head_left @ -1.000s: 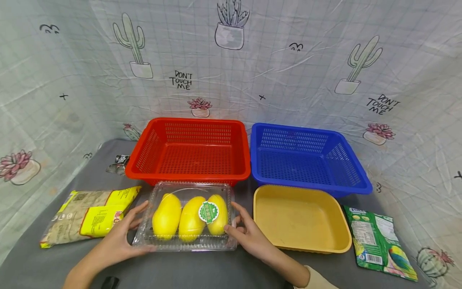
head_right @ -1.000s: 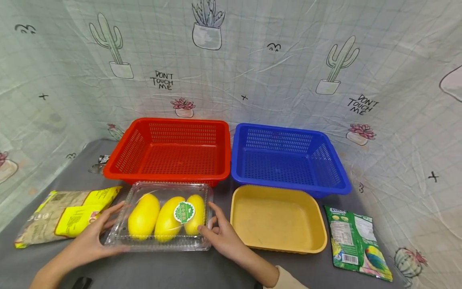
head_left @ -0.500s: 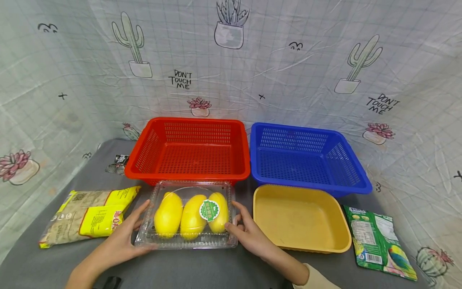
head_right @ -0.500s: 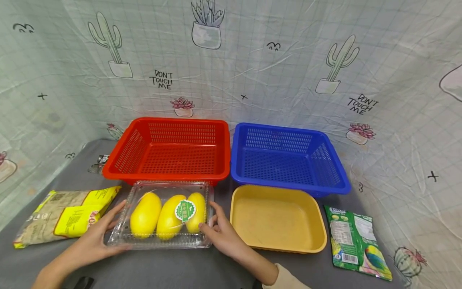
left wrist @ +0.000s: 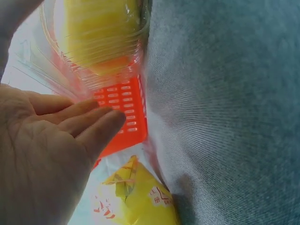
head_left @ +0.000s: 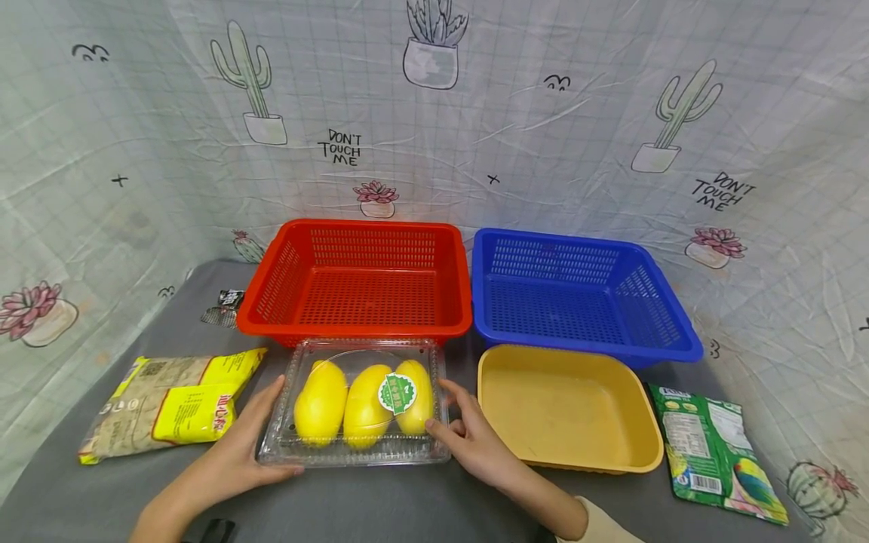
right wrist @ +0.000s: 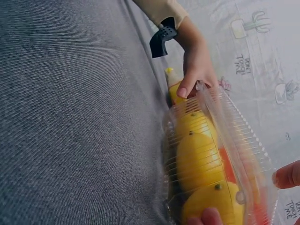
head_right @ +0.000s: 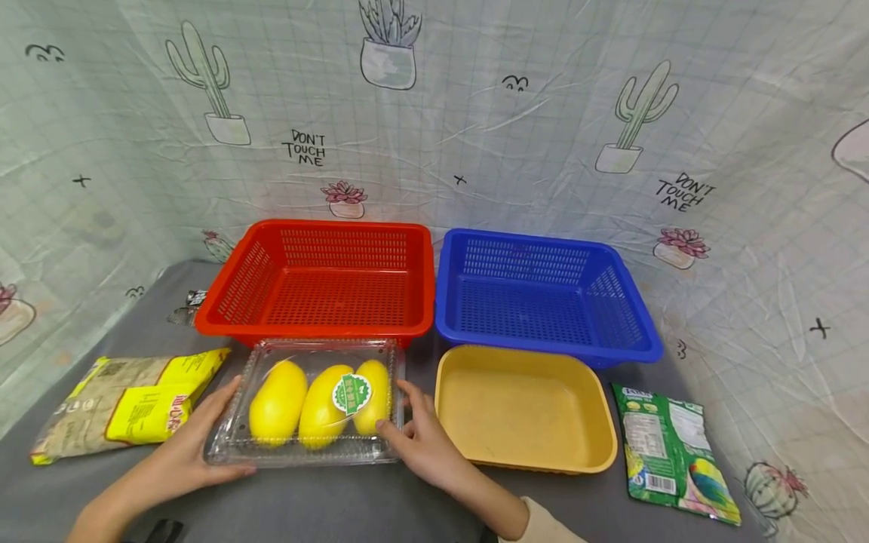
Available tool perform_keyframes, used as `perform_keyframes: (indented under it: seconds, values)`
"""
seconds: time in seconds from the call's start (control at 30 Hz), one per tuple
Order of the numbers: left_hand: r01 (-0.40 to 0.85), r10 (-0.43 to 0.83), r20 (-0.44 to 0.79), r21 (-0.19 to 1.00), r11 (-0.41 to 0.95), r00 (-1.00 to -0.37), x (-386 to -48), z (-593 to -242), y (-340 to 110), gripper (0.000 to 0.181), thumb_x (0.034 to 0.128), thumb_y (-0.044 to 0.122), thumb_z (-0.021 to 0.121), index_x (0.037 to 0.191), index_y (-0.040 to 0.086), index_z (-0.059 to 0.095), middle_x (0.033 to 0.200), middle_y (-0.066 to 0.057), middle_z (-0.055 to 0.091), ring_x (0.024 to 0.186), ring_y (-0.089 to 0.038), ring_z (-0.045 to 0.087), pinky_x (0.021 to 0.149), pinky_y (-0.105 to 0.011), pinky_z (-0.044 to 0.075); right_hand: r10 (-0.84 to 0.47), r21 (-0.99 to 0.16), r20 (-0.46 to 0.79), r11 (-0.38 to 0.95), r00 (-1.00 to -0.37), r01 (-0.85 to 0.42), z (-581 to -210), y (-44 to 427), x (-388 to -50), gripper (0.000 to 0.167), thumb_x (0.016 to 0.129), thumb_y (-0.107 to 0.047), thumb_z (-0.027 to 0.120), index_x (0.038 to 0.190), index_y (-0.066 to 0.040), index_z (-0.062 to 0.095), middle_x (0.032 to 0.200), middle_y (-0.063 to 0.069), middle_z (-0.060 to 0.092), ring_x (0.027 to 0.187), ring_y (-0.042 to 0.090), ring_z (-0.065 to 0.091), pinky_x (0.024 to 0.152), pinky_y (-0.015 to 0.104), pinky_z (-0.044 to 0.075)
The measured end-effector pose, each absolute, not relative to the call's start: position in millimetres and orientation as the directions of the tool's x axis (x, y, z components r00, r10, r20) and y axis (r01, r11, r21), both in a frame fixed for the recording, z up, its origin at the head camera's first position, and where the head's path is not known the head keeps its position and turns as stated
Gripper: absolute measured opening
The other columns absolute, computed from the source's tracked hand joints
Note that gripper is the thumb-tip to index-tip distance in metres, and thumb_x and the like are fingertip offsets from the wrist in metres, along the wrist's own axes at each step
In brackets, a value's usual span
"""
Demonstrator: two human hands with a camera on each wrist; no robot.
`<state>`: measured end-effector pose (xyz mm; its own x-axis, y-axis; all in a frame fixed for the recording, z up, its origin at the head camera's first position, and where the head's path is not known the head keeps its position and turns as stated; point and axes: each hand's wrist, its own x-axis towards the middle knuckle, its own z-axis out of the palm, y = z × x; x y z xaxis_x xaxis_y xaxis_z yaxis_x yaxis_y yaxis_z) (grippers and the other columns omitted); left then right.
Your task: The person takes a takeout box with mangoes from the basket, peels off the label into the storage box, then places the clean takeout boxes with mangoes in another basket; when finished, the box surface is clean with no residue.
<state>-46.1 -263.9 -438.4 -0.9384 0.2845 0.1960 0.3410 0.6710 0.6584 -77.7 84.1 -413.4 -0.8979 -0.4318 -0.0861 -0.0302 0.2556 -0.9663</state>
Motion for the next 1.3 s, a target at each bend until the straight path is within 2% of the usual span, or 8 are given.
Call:
perform_keyframes:
  seconds: [0.07, 0.13, 0.23, 0.27, 0.53, 0.77, 1.1, 1.3]
  values:
    - [0.335, 0.285, 0.187, 0.655, 0.677, -0.94, -45.3, -437.1, -262.3, 0.128, 0.0626, 0.035, 0.093, 0.158, 0.014, 0.01, 0.15, -0.029, 0.025, 0.129, -0.045, 0.033, 0.105, -0.021, 0.033, -0.429, -0.957, -0.067, 0.282, -0.901, -0.063, -411.9, 86.0, -75.8, 0.064, 0.096, -0.021, 0.061, 0.149, -0.003, 0.029, 0.127, 0.02, 0.034, 0.07, 0.009, 0.052, 0.064, 0.02, 0.043]
    - [0.325, 0.281, 0.176, 0.663, 0.675, -0.943, -44.5, -435.8, -260.6, 0.128, 0.063, 0.036, 0.092, 0.158, 0.015, 0.009, 0.151, -0.028, 0.022, 0.13, -0.045, 0.031, 0.106, -0.046, 0.039, -0.427, -0.947, -0.052, 0.307, -0.903, -0.091, -410.8, 88.0, -74.4, 0.064, 0.096, -0.022, 0.062, 0.149, -0.004, 0.031, 0.129, 0.021, 0.035, 0.079, 0.013, 0.058, 0.071, 0.022, 0.047]
    - [0.302, 0.277, 0.15, 0.683, 0.665, -0.949, -43.6, -433.5, -258.4, 0.128, 0.064, 0.036, 0.092, 0.158, 0.017, 0.007, 0.153, -0.028, 0.016, 0.131, -0.049, 0.027, 0.093, -0.075, 0.034, -0.428, -0.937, -0.05, 0.334, -0.902, -0.107, -408.3, 90.9, -72.8, 0.062, 0.095, -0.023, 0.063, 0.147, -0.005, 0.034, 0.131, 0.021, 0.037, 0.086, 0.016, 0.059, 0.073, 0.023, 0.051]
    - [0.296, 0.276, 0.143, 0.693, 0.658, -0.95, -43.3, -432.8, -258.0, 0.128, 0.0648, 0.036, 0.091, 0.158, 0.018, 0.006, 0.154, -0.028, 0.014, 0.132, -0.051, 0.026, 0.09, -0.078, 0.032, -0.433, -0.932, -0.049, 0.344, -0.9, -0.114, -407.3, 91.8, -72.2, 0.062, 0.095, -0.023, 0.064, 0.147, -0.004, 0.035, 0.13, 0.021, 0.038, 0.087, 0.017, 0.059, 0.073, 0.022, 0.052]
    - [0.266, 0.25, 0.128, 0.702, 0.66, -0.96, -44.1, -423.1, -259.0, 0.111, 0.0762, 0.03, 0.084, 0.158, 0.021, 0.009, 0.159, -0.018, 0.011, 0.135, -0.046, 0.023, 0.087, -0.081, 0.029, -0.479, -0.873, 0.05, 0.405, -0.876, -0.272, -397.4, 101.7, -70.1, 0.056, 0.092, -0.017, 0.067, 0.14, -0.002, 0.043, 0.109, 0.01, 0.046, 0.077, 0.01, 0.056, 0.066, 0.023, 0.055]
    - [0.281, 0.267, 0.129, 0.685, 0.672, -0.955, -51.5, -413.4, -258.5, 0.098, 0.0836, 0.031, 0.077, 0.157, 0.026, 0.012, 0.161, -0.01, 0.008, 0.138, -0.042, 0.019, 0.088, -0.079, 0.031, -0.454, -0.822, 0.273, 0.348, -0.848, -0.451, -393.7, 99.8, -76.6, 0.038, 0.089, -0.008, 0.069, 0.125, -0.001, 0.058, 0.095, 0.01, 0.052, 0.079, 0.022, 0.054, 0.063, 0.024, 0.053]
    - [0.347, 0.325, 0.158, 0.645, 0.681, -0.932, -70.1, -404.6, -251.4, 0.089, 0.0859, 0.036, 0.074, 0.156, 0.023, 0.021, 0.161, -0.009, 0.014, 0.143, -0.04, 0.017, 0.094, -0.075, 0.031, -0.429, -0.791, 0.434, 0.24, -0.792, -0.563, -393.8, 81.2, -91.6, 0.026, 0.087, 0.0, 0.068, 0.113, 0.0, 0.066, 0.101, 0.015, 0.059, 0.081, 0.027, 0.056, 0.061, 0.027, 0.055]
    - [0.37, 0.344, 0.173, 0.642, 0.672, -0.923, -79.9, -403.6, -244.2, 0.084, 0.0866, 0.037, 0.073, 0.155, 0.024, 0.025, 0.16, -0.006, 0.017, 0.143, -0.038, 0.018, 0.096, -0.075, 0.031, -0.425, -0.762, 0.398, 0.34, -0.813, -0.551, -396.0, 69.3, -95.4, 0.024, 0.085, -0.004, 0.069, 0.109, -0.004, 0.069, 0.102, 0.01, 0.056, 0.074, 0.024, 0.049, 0.061, 0.027, 0.047]
